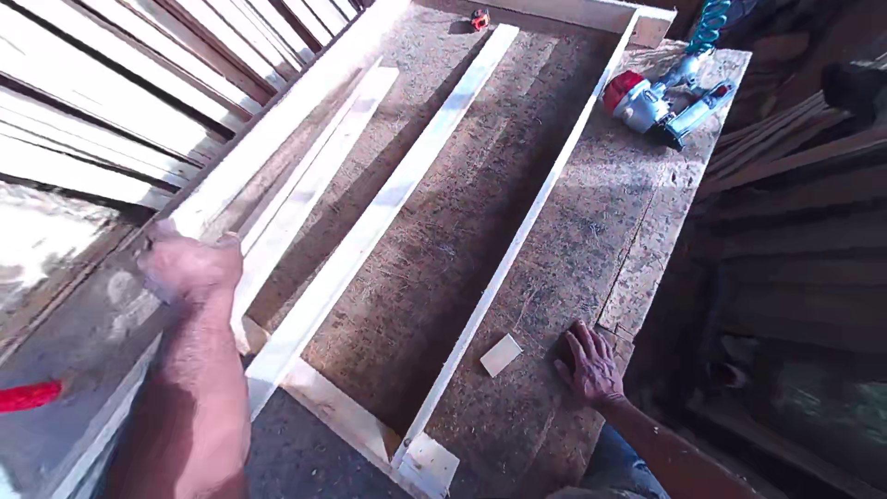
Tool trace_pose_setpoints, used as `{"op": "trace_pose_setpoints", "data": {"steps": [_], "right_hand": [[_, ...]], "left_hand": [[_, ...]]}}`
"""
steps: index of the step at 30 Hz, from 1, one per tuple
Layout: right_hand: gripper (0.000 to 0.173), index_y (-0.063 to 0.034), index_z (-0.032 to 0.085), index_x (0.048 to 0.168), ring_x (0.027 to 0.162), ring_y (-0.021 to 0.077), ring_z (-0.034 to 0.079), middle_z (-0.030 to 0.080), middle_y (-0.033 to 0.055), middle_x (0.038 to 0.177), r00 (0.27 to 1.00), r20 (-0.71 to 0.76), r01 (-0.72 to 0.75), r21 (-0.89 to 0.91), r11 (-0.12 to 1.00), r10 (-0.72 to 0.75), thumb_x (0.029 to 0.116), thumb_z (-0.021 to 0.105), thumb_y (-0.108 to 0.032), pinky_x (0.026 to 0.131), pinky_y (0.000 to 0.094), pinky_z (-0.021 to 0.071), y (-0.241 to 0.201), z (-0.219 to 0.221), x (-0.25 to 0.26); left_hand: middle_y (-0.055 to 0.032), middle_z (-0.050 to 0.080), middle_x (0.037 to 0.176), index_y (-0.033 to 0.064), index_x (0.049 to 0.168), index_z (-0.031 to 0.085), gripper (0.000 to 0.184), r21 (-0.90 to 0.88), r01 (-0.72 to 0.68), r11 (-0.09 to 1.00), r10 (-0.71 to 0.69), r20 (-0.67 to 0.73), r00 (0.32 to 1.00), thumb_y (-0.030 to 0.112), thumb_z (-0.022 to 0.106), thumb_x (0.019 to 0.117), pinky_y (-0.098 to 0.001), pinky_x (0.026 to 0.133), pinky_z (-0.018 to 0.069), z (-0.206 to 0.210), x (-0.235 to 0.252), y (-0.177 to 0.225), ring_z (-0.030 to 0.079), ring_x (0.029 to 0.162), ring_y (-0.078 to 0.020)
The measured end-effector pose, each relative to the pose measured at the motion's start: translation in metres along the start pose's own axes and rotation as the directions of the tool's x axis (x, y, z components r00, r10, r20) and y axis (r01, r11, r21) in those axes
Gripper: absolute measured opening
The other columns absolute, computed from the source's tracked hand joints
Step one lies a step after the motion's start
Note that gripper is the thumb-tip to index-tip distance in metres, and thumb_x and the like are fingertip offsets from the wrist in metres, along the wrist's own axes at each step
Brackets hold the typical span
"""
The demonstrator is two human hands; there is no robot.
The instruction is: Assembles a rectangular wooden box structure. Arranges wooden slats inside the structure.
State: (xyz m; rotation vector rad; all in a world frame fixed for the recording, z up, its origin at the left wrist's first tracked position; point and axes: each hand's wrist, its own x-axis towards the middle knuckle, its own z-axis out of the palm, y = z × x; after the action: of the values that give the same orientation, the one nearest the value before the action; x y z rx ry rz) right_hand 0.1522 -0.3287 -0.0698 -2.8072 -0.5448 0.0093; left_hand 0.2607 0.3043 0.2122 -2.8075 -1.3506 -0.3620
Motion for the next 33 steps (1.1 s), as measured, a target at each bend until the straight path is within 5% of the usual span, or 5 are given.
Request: {"op": "trace_pose_setpoints", "data": {"steps": [4, 7, 14, 21, 33], "right_hand": [[0.072, -0.0181, 0.062, 0.142, 0.143, 0.0368, 0.048, 0.049, 0.0158, 0.157, 1.000, -0.001, 0.005, 0.006, 1.000, -0.005, 0.0978, 0.039, -0.069, 0.118, 0.0552, 0.0367, 0.002, -0.001, 0.000], [0.072, -0.0183, 0.060, 0.144, 0.144, 0.0363, 0.047, 0.046, 0.0154, 0.158, 1.000, 0.025, 0.005, 0.020, 1.000, -0.006, 0.0986, 0.036, -0.069, 0.119, 0.0546, 0.0351, 0.002, -0.002, 0.000], [0.054, -0.0196, 0.058, 0.147, 0.152, 0.0403, 0.032, 0.036, 0.0153, 0.165, 0.976, 0.187, 0.030, 0.388, 0.921, -0.110, 0.0965, 0.057, -0.040, 0.122, 0.0620, 0.0225, 0.018, -0.019, -0.001], [0.047, -0.0106, 0.064, 0.134, 0.141, 0.0304, 0.049, 0.058, 0.0133, 0.146, 0.840, 0.358, 0.110, 0.623, 0.774, -0.408, 0.1012, 0.060, -0.043, 0.119, 0.0445, 0.0383, 0.173, -0.094, -0.005], [0.034, -0.0136, 0.069, 0.125, 0.103, 0.0264, 0.071, 0.074, 0.0106, 0.109, 0.746, 0.565, -0.631, 0.431, 0.646, 0.351, 0.1042, 0.056, -0.037, 0.093, 0.0545, 0.0564, 0.479, -0.193, 0.056]], "left_hand": [[-0.0190, 0.066, 0.133, 0.0049, 0.140, 0.058, 0.053, -0.411, -0.347, 0.843, 0.416, 0.091, 0.905, 0.036, 0.064, 0.0980, -0.0500, 0.107, 0.0504, -0.004, -0.120, 0.147, 0.065, 0.123, -0.0303], [-0.0091, 0.074, 0.118, 0.0075, 0.126, 0.070, 0.041, -0.636, -0.536, 0.555, 0.761, 0.128, 0.636, 0.036, 0.067, 0.0968, -0.0387, 0.098, 0.0589, 0.028, -0.260, 0.204, 0.072, 0.108, -0.0171], [-0.0054, 0.077, 0.108, 0.0062, 0.118, 0.075, 0.030, -0.859, -0.179, 0.480, 0.858, 0.417, 0.299, 0.026, 0.070, 0.0964, -0.0315, 0.094, 0.0611, 0.053, -0.501, 0.227, 0.073, 0.100, -0.0091], [-0.0031, 0.078, 0.108, 0.0063, 0.100, 0.080, 0.020, -0.824, -0.086, 0.560, 0.760, 0.470, 0.448, 0.022, 0.068, 0.0973, -0.0314, 0.094, 0.0611, 0.062, -0.560, 0.241, 0.073, 0.101, -0.0086], [-0.0013, 0.078, 0.106, 0.0110, 0.111, 0.077, 0.032, -0.775, -0.291, 0.561, 0.822, 0.482, 0.301, 0.034, 0.055, 0.1047, -0.0353, 0.094, 0.0611, 0.086, -0.529, 0.513, 0.074, 0.098, -0.0086]]}}
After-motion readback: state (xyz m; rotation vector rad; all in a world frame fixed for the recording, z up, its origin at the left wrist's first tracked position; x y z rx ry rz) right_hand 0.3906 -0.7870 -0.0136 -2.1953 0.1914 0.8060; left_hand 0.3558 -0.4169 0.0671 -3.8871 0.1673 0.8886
